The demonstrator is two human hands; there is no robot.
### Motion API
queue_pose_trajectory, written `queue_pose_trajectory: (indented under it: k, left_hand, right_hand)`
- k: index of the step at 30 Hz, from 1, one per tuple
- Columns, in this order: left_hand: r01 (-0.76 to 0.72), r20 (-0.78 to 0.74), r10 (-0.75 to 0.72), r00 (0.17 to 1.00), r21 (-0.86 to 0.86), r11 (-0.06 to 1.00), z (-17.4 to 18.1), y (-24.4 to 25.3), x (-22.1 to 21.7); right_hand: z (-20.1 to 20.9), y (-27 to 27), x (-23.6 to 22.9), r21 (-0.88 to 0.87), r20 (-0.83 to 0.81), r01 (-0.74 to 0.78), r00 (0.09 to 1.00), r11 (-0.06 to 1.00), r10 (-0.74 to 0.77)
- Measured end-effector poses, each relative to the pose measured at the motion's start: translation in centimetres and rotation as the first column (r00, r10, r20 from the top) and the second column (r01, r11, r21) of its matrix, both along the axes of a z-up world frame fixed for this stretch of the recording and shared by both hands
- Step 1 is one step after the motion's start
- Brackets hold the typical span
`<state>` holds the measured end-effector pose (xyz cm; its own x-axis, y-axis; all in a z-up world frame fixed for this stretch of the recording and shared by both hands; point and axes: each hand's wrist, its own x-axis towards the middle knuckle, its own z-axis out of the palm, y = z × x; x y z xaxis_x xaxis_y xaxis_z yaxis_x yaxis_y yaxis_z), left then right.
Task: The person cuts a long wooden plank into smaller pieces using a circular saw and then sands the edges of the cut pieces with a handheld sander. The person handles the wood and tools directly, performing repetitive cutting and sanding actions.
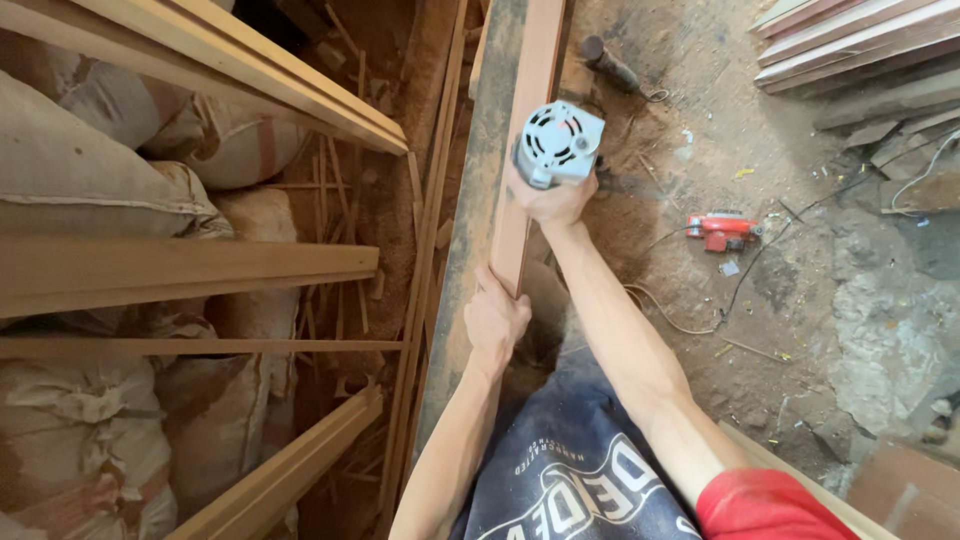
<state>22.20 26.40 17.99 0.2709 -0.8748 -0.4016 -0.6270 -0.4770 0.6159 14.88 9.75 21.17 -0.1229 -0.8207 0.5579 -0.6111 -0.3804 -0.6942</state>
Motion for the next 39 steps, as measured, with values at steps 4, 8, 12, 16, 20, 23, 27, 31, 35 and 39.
queue_pose_trajectory:
  k: [4, 8, 12, 16, 20, 23, 27, 31, 35, 39]
  left_hand:
    - [-0.009, 0.029, 0.009, 1.000, -0.020, 1.000, 0.9, -0.5, 0.0]
    - [-0.010, 0.013, 0.010, 1.000, 0.030, 0.999, 1.0, -0.3, 0.0]
    - [-0.037, 0.014, 0.038, 0.999, -0.048, 0.998, 1.0, -0.4, 0.0]
    - [-0.046, 0.008, 0.046, 0.999, 0.024, 0.999, 1.3, -0.1, 0.0]
    - [-0.041, -0.005, 0.043, 0.999, 0.233, 0.972, 1.4, -0.5, 0.0]
    - [-0.052, 0.021, 0.049, 0.999, 0.165, 0.985, 1.5, -0.6, 0.0]
    - [-0.062, 0.048, 0.053, 0.997, 0.228, 0.972, 1.7, -0.8, 0.3]
    - [-0.043, 0.044, 0.032, 0.999, 0.289, 0.956, 1.7, -1.2, 0.5]
    - [0.002, 0.021, -0.007, 1.000, 0.204, 0.979, 0.6, -1.2, 1.3]
    - [-0.124, -0.585, 0.079, 0.807, -0.037, 0.992, -2.3, -4.9, 2.6]
  right_hand:
    - [-1.0, -2.8, -0.5, -0.026, -0.034, 0.005, 0.999, 1.000, -0.006]
    - [-2.2, -5.8, -1.2, -0.027, -0.057, 0.020, 0.998, 0.999, -0.022]
    - [-2.9, -9.1, -1.7, -0.052, -0.074, 0.042, 0.996, 0.998, -0.045]
    - [-3.4, -12.0, -2.0, -0.063, -0.081, 0.047, 0.995, 0.997, -0.052]
    - [-3.4, -15.0, -2.0, -0.086, -0.038, 0.072, 0.996, 0.994, -0.076]
    - [-3.7, -17.0, -2.2, -0.107, -0.054, 0.087, 0.994, 0.990, -0.093]
    - [-3.8, -19.9, -2.2, -0.090, -0.077, 0.098, 0.992, 0.991, -0.105]
    - [-2.1, -22.0, -1.6, -0.120, -0.071, 0.113, 0.990, 0.986, -0.122]
    - [0.6, -20.2, -1.4, 0.072, -0.079, 0.036, 0.996, 0.997, -0.030]
    - [2.1, -11.6, -0.2, 0.134, -0.117, 0.145, 0.985, 0.980, -0.130]
